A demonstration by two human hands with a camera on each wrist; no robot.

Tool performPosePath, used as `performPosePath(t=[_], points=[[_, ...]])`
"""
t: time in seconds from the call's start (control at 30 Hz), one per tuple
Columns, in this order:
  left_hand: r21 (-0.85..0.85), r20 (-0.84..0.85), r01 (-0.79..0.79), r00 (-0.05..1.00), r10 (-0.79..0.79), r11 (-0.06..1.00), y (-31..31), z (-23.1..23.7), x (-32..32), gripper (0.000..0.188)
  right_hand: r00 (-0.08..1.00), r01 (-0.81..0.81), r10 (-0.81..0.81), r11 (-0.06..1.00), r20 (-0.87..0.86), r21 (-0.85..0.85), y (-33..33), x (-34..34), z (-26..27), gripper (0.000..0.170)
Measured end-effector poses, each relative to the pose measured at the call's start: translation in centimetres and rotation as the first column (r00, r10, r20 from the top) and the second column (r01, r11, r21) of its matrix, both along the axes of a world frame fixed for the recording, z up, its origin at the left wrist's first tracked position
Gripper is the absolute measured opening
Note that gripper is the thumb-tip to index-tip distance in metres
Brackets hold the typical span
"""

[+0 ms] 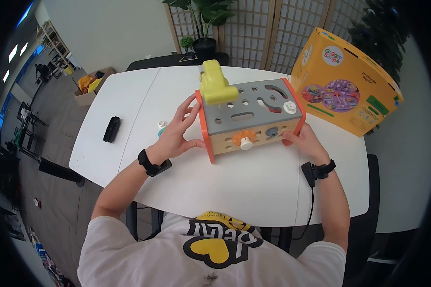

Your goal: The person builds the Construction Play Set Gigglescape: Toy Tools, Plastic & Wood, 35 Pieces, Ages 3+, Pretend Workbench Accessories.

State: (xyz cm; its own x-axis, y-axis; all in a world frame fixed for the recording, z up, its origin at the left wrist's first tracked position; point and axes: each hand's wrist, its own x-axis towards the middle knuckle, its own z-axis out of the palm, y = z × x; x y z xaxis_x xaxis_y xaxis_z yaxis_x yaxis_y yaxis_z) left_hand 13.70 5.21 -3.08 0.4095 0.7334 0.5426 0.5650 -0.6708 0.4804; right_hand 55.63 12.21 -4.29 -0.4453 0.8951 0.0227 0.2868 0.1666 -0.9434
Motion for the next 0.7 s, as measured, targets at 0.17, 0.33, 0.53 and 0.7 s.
performPosePath(t=[0.17, 0.33, 0.53, 0.7], points=[[-0.038, 0.154, -0.005, 0.988, 0.01, 0.999, 1.3, -0.3, -1.1, 0.115, 0.991, 0.136, -0.135, 0.965, -0.019, 0.226, -0.8, -1.7, 1.5, 0.036], [-0.194, 0.341, 0.058, 0.94, 0.011, 0.979, 2.0, -0.2, -1.6, 0.106, 0.973, 0.162, -0.2, 0.949, 0.118, 0.269, -1.2, -2.3, 4.3, 0.047], [-0.468, 0.341, 0.025, 0.927, 0.155, 0.883, 2.1, -1.1, -2.5, 0.065, 0.967, 0.124, -0.185, 0.943, 0.177, 0.31, -2.6, -3.7, 7.3, 0.045], [-0.592, 0.21, -0.062, 0.951, 0.228, 0.803, 1.8, -1.1, -2.7, 0.06, 0.96, 0.123, -0.161, 0.977, 0.23, 0.172, -2.0, -3.8, 8.1, 0.049]])
